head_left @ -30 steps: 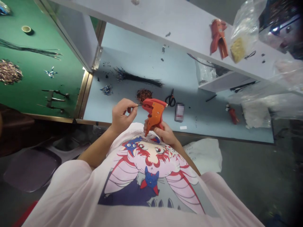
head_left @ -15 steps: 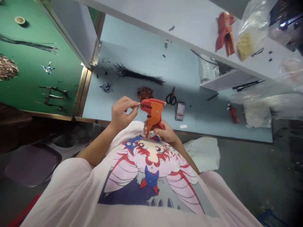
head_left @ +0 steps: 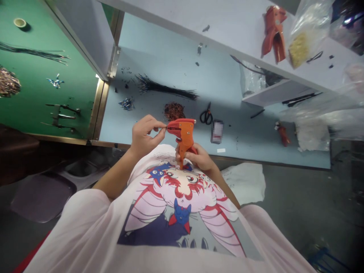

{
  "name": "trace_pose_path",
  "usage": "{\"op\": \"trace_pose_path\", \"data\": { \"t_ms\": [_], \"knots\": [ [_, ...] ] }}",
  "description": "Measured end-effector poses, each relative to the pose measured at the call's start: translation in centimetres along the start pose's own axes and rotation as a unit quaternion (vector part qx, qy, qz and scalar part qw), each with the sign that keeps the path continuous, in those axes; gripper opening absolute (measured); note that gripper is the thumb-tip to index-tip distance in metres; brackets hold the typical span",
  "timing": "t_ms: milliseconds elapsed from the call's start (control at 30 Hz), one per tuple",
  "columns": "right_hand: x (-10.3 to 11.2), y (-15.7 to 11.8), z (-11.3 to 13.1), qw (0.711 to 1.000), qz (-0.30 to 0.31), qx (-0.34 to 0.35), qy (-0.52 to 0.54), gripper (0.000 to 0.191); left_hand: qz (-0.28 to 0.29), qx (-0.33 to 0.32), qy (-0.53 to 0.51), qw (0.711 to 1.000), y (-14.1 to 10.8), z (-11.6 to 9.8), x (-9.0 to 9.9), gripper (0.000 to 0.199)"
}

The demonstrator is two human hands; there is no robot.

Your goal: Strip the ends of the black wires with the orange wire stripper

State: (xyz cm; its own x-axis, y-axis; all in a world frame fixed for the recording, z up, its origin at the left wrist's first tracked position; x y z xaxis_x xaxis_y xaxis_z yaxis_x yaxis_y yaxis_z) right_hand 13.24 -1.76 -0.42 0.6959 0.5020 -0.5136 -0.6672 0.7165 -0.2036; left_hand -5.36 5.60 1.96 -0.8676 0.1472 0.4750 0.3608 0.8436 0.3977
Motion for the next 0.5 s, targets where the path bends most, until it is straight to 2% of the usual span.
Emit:
{"op": "trace_pose_path", "data": {
  "t_ms": [500],
  "knots": [
    [-0.41,0.22,-0.29,0.999,0.001,-0.022,-0.024,0.027,0.004,0.005,-0.002,1.000,-0.41,-0.15,-0.25,0.005]
  ]
}}
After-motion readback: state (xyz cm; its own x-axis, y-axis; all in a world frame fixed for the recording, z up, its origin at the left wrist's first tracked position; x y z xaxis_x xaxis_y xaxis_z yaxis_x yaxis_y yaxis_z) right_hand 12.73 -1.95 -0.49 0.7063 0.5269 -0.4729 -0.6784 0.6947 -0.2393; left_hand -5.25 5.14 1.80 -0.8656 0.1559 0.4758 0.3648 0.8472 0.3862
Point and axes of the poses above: each hand's wrist, its own y-axis towards the middle knuckle, its own x-axis out of the back of the hand, z = x × y, the point moved 3 cm from there along y, towards the middle knuckle, and after that the axes turned 13 degrees about z, right-handed, at the moved point
